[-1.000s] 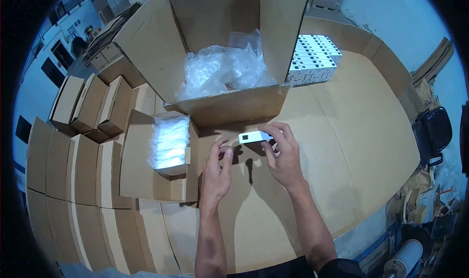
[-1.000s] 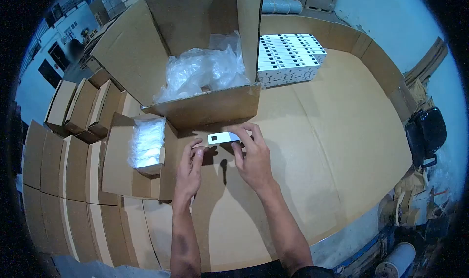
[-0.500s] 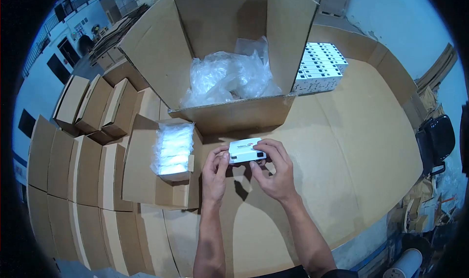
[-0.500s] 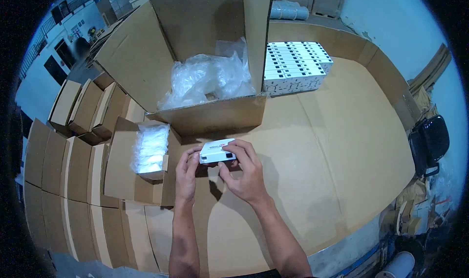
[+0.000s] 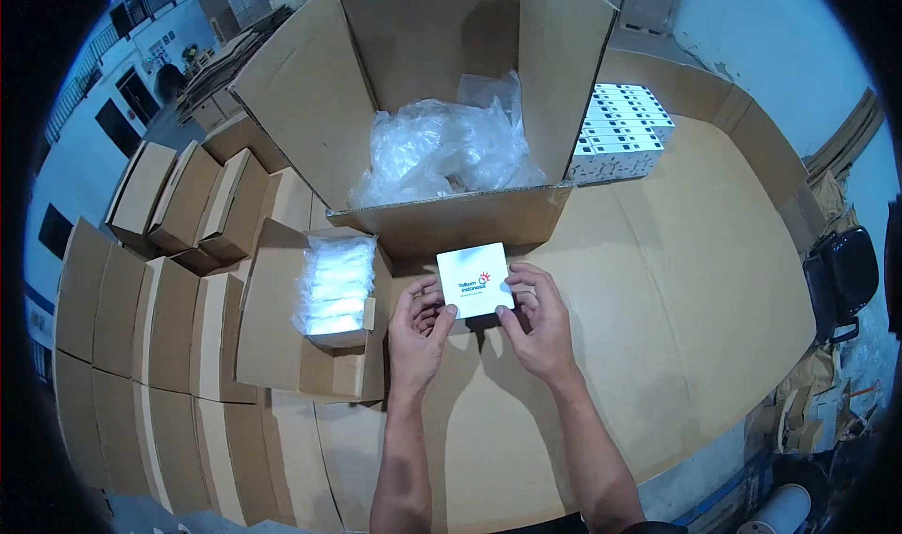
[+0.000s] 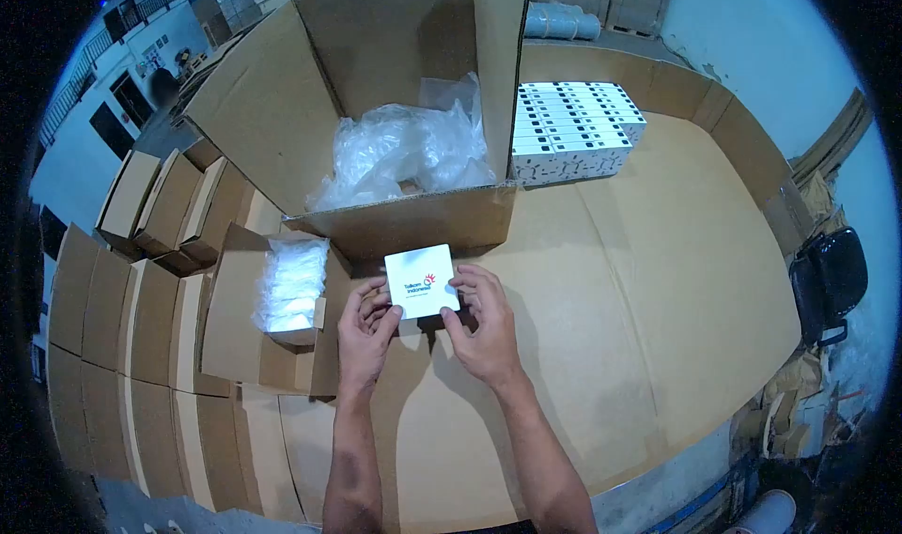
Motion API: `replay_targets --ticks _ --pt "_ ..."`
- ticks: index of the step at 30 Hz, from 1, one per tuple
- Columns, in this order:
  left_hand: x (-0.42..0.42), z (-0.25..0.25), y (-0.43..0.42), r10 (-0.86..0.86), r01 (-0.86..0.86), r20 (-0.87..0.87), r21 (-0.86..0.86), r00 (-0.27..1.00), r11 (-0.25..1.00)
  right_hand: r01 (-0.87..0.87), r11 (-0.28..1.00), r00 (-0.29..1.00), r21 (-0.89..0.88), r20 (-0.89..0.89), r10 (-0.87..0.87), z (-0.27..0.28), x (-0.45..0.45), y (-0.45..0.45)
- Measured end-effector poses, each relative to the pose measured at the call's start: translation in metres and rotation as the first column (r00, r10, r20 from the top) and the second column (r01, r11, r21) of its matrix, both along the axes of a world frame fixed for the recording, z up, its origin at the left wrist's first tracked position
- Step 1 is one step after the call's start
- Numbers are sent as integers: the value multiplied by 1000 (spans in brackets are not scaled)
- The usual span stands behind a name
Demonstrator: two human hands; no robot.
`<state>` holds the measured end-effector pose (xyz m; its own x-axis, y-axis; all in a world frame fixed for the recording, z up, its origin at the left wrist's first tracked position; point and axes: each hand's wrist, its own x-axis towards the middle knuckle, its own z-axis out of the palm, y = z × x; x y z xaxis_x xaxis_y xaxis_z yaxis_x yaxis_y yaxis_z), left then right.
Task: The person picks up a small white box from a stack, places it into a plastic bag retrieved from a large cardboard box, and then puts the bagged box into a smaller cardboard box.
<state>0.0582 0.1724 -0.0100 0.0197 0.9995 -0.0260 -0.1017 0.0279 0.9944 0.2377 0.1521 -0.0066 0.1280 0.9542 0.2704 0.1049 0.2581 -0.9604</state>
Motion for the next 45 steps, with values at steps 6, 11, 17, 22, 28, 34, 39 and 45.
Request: replay_targets --ticks 6,11,17,22,28,34,39,45 --pt "-2 -4 1 6 -4 -121 19 993 1000 51 995 997 -82 64 -46 1 -2 0" --pt "-1 -6 1 15 3 -236 76 972 997 67 996 985 -64 165 -56 -1 0 1" --pt "0 -5 1 20 16 -295 118 955 993 66 995 967 -76 250 -45 -4 3 2" --pt "-1 -6 1 27 7 -310 110 950 994 57 995 962 -79 271 -34 0 3 1" --pt "-2 -7 2 21 21 -345 117 938 993 45 996 953 -73 302 -21 -9 4 3" --pt "-5 -8 2 9 32 -400 94 916 995 61 995 920 -76 390 -27 -8 6 3" --pt "-5 -4 0 1 52 -474 99 881 994 56 996 930 -69 367 -27 -9 6 3" --pt "-3 -1 -1 17 64 -469 155 883 986 -5 992 948 -126 316 45 -1 10 2"
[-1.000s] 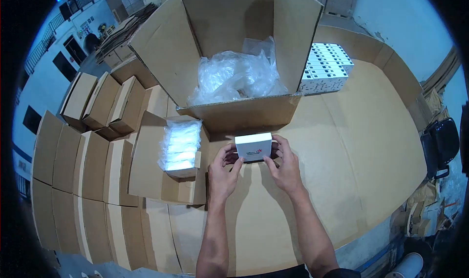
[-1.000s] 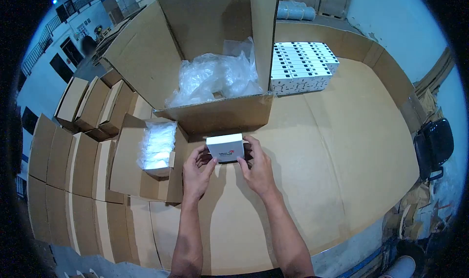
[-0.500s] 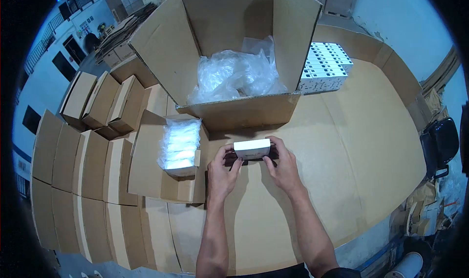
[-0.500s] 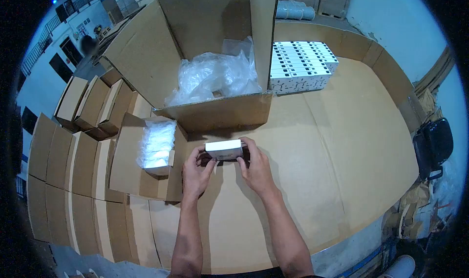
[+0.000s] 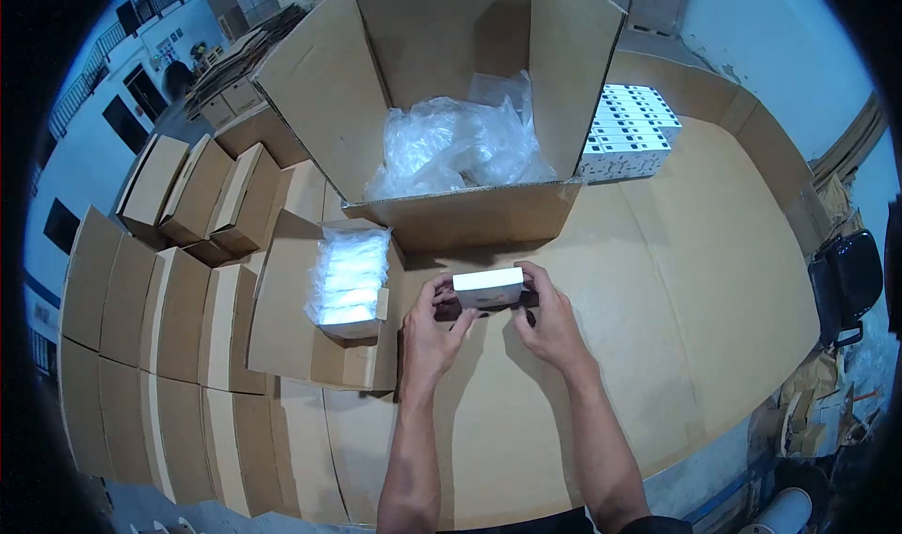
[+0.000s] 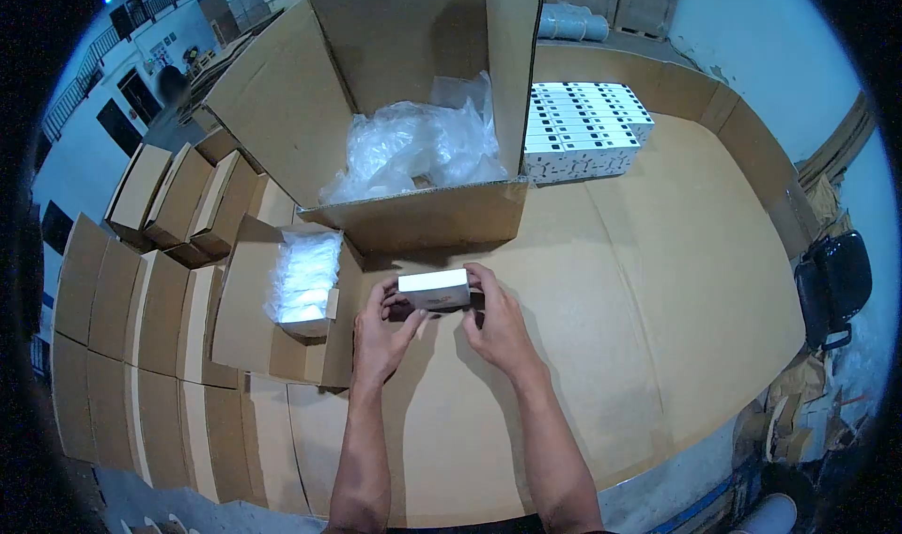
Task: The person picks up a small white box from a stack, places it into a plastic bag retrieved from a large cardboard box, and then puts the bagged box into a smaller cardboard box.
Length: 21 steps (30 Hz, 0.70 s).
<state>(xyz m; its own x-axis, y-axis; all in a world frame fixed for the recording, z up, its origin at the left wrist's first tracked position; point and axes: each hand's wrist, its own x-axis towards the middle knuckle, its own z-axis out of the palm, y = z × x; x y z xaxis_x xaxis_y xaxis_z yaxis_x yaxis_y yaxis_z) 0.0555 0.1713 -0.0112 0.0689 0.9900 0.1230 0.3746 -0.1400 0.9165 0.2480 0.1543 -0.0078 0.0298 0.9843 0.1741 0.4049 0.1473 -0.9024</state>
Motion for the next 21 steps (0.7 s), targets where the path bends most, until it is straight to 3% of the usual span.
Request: replay_targets --ticks 6,8,9,13,16,18,20,21 --pt "9 34 -12 174 -169 -26 143 984 975 125 983 991 133 24 -129 -17 14 7" --pt "12 45 -12 159 -163 37 181 987 970 170 975 985 141 -30 -168 -21 12 8" --pt "16 62 -11 141 -130 -14 305 990 944 206 970 978 130 -41 -203 -19 11 9" --pt "33 105 20 71 -57 -16 447 997 893 315 942 943 118 -150 -296 -28 7 11" --pt "48 131 75 13 3 -26 553 1000 833 328 932 944 156 -95 -316 -22 6 9" --pt "59 141 124 -87 117 -88 456 992 882 367 912 925 181 -173 -338 -31 4 10" --pt "76 130 199 -202 296 -374 214 905 931 356 926 929 126 -159 -335 -28 5 8" --pt "90 142 226 -403 464 -569 -43 717 885 360 923 929 136 -147 -340 -31 5 9"
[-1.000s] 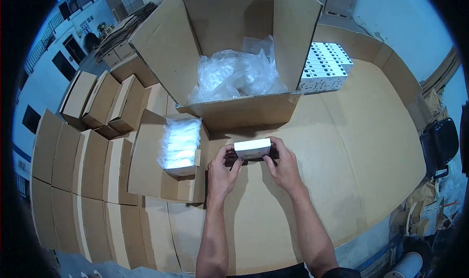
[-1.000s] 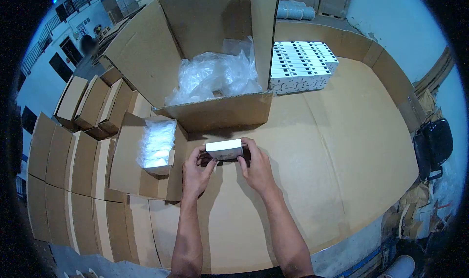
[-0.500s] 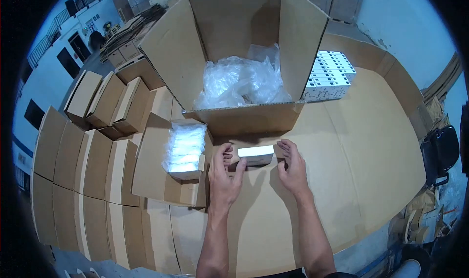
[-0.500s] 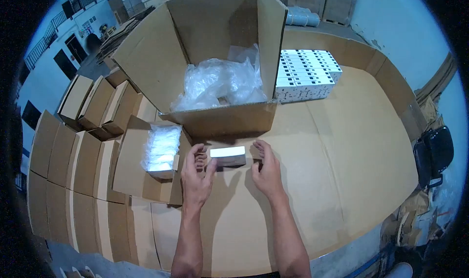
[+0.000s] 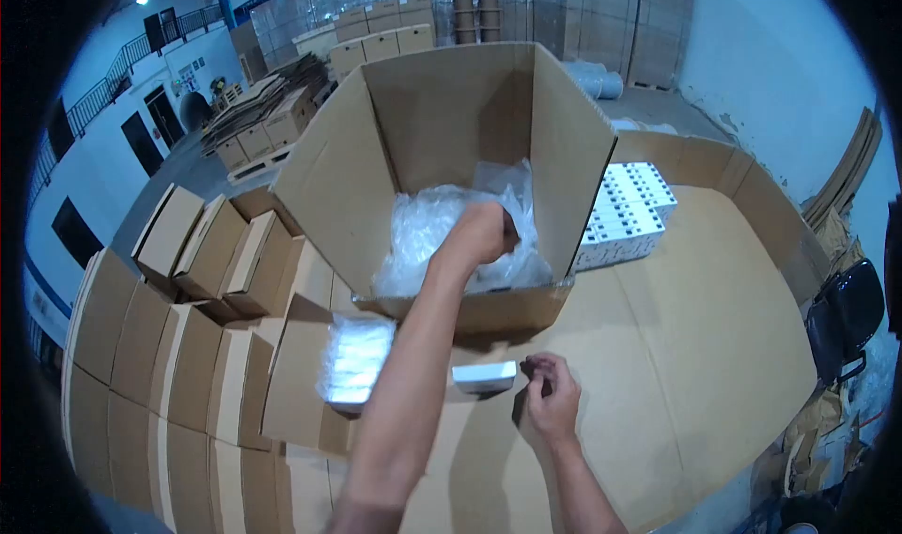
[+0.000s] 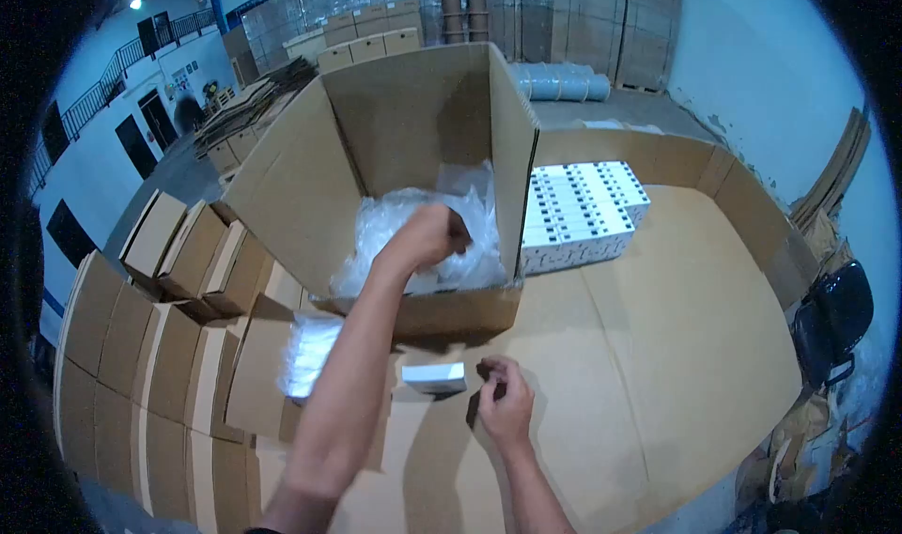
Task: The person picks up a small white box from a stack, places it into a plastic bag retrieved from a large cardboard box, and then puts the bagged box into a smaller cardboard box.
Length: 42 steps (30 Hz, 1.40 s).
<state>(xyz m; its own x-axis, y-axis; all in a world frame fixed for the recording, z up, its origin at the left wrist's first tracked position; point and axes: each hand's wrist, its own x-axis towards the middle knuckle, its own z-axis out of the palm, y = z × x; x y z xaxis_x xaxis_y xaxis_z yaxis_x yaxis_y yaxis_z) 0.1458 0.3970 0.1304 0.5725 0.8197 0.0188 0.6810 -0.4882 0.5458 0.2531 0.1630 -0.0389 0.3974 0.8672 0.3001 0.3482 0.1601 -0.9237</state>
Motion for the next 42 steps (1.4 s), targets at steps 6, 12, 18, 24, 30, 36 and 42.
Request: replay_targets --ticks 6,12,18,24,30,36,42 --pt "32 -97 80 -192 294 -609 70 770 953 9 1000 1000 -25 -9 -9 5 0 1" --pt "30 -116 106 -317 370 -582 -30 749 929 11 999 1000 -42 7 -11 9 -1 1" --pt "8 -90 103 -103 130 -274 85 956 988 2 1000 1000 -26 24 -1 5 0 0" --pt "-2 -53 86 1 -2 7 88 1000 996 4 998 1000 -56 -6 -4 9 0 -1" --pt "-5 -61 108 195 -205 255 16 947 979 0 1000 1000 -19 21 1 6 1 0" --pt "-7 -34 94 470 -335 312 -398 826 854 -8 999 1000 -46 -20 7 8 2 -2" --pt "-13 -50 75 -56 107 127 -440 990 892 -9 994 998 -107 -55 3 13 1 -4"
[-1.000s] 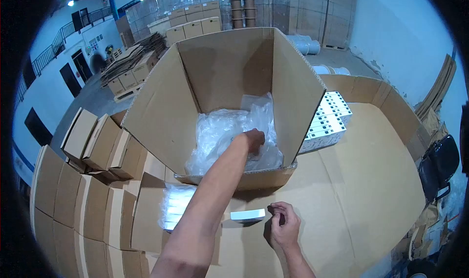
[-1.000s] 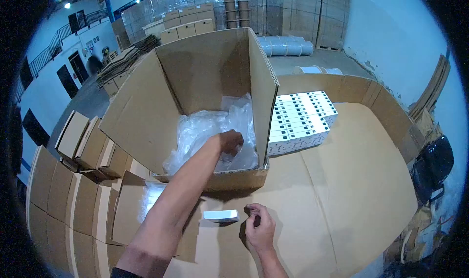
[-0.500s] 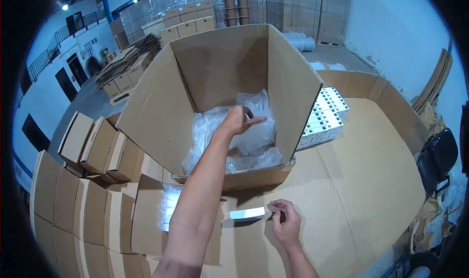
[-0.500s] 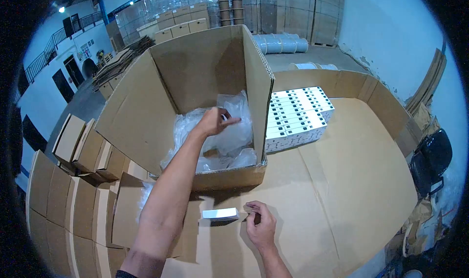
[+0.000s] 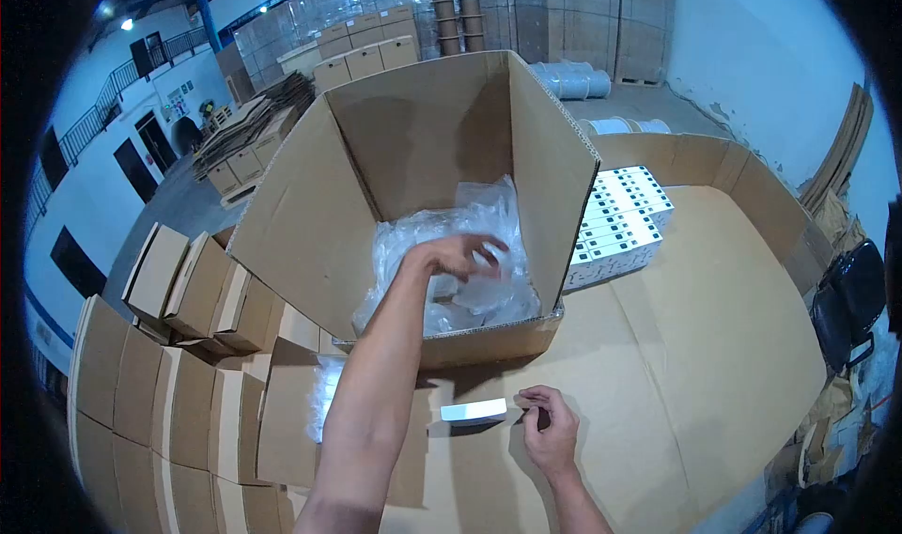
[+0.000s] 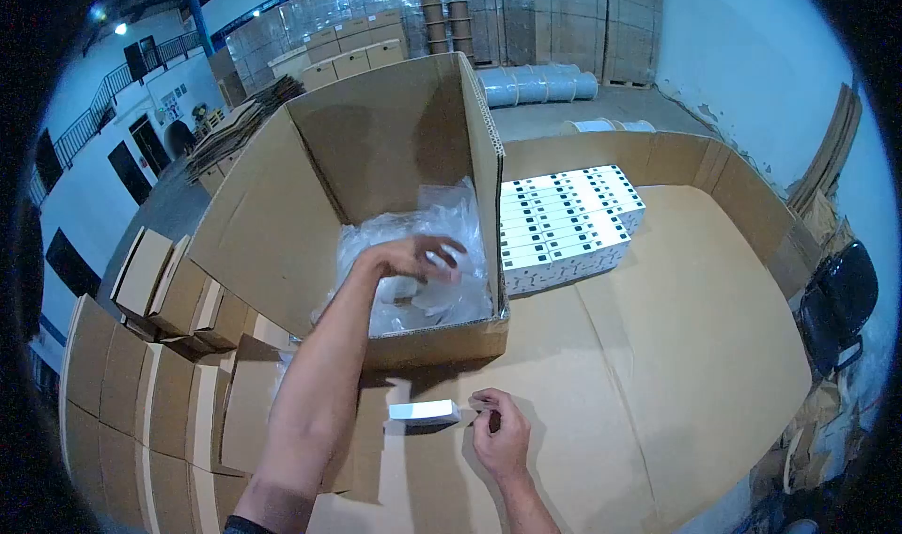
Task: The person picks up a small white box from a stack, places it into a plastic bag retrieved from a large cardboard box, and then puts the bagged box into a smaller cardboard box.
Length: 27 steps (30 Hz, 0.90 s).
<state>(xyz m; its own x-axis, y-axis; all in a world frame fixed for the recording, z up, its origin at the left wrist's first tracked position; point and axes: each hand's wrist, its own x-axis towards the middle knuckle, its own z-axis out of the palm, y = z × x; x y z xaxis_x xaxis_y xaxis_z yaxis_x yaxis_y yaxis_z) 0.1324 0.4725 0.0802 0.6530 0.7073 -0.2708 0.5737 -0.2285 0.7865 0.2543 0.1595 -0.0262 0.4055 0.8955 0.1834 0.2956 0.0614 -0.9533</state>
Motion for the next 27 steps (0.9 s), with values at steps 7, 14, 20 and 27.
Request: replay_targets --ticks 7,14,20,27 --pt "14 -31 2 -312 288 -499 -127 809 949 3 999 999 37 35 -4 -6 0 1" --pt "8 -21 18 -22 152 -323 384 946 911 0 999 999 46 45 -2 1 0 1" --pt "3 -22 28 49 -8 -89 414 995 910 1 999 999 38 40 -3 -7 0 2" --pt "4 18 21 307 -512 459 436 834 740 1 998 1000 60 18 -2 -7 -1 2"
